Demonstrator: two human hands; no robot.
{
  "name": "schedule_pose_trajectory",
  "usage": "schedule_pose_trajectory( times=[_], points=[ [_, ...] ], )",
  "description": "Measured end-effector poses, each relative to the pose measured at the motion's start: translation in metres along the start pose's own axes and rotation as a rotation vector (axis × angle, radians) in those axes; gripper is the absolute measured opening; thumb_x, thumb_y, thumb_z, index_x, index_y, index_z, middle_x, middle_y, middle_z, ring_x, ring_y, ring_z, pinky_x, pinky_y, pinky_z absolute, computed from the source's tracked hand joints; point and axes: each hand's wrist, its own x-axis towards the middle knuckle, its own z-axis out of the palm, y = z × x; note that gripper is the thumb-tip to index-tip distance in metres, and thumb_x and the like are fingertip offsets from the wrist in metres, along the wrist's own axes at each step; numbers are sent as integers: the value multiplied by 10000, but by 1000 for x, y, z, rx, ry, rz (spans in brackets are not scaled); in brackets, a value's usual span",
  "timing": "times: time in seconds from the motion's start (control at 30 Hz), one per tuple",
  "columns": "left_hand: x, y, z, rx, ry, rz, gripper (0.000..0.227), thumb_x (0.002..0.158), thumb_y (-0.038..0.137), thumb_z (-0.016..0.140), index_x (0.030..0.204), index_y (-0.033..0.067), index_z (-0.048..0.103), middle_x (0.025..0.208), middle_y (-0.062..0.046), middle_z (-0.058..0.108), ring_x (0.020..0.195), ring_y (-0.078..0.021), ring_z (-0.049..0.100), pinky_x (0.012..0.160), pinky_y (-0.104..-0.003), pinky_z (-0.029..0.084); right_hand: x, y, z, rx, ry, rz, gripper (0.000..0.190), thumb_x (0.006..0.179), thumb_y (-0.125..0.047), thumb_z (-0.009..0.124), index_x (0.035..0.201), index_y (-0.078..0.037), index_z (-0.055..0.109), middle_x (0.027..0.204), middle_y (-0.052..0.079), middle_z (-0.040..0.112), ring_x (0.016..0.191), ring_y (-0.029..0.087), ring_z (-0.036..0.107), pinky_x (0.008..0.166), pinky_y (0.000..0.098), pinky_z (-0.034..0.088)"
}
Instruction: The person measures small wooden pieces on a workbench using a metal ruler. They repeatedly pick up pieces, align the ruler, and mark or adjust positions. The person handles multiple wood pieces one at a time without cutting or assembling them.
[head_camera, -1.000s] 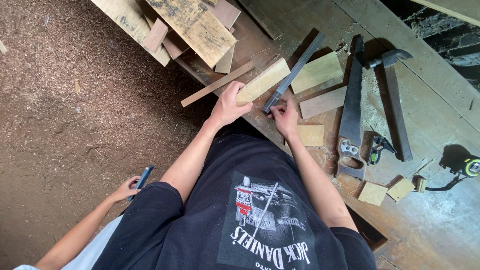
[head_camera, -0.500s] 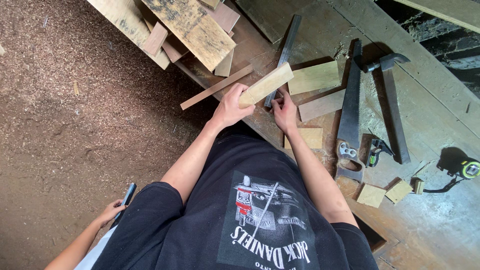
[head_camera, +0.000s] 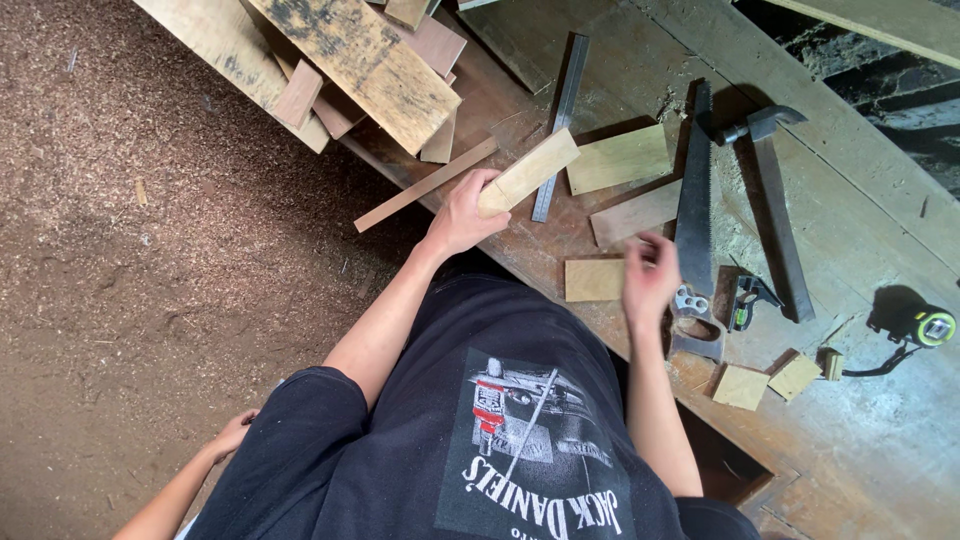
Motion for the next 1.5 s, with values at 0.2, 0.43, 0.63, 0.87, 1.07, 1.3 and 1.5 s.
schedule_pose_trajectory(
  times=[0.2,0.43,0.63,0.87,1.07,1.3,1.5],
  points=[
    [24,2,21,-8,-91,14,718,778,235,791,1406,89,475,1326,-172,641,1257,-312,633,1054,-411,496,-43,55,-88,-512,55,152,341,958,-185,778,1252,-65,654,1246,188,563,1193,381,483,1040,535,418],
    [54,10,48,22,-128,82,668,801,233,774,1390,123,479,1279,-154,656,1218,-316,652,1025,-415,511,-78,49,-104,-610,-13,153,723,787,-257,870,1418,-106,551,1310,224,471,1245,446,434,1002,598,384],
    [76,13,64,128,-126,180,695,766,186,782,1382,121,468,1343,-151,574,1231,-338,616,1020,-434,501,-86,32,-99,-627,-36,189,820,809,-223,836,1530,-157,453,1352,206,493,1288,414,461,1057,598,321],
    [93,1,90,202,-90,225,682,782,148,788,1403,128,508,1340,-169,490,1215,-357,591,1051,-432,521,-87,37,-102,-612,-94,191,820,828,-222,806,1541,-119,415,1317,140,591,1291,365,488,1076,599,276],
    [100,-6,107,399,-71,250,737,814,224,828,1473,147,507,1435,-147,490,1317,-366,465,1128,-507,448,-88,41,-103,-623,-99,168,816,842,-232,802,1548,-119,409,1334,145,591,1302,364,487,1088,610,275],
    [99,0,109,434,-106,211,726,860,244,791,1511,154,482,1514,-136,458,1356,-366,442,1161,-533,399,-88,41,-104,-618,-94,168,809,841,-227,801,1544,-127,413,1324,148,596,1321,366,483,1094,615,268],
    [92,2,103,382,-60,250,736,823,222,829,1474,111,504,1475,-115,501,1350,-345,459,1166,-476,414,-90,40,-104,-617,-83,157,807,832,-222,801,1538,-134,422,1322,147,598,1305,361,494,1104,605,279]
  ],
)
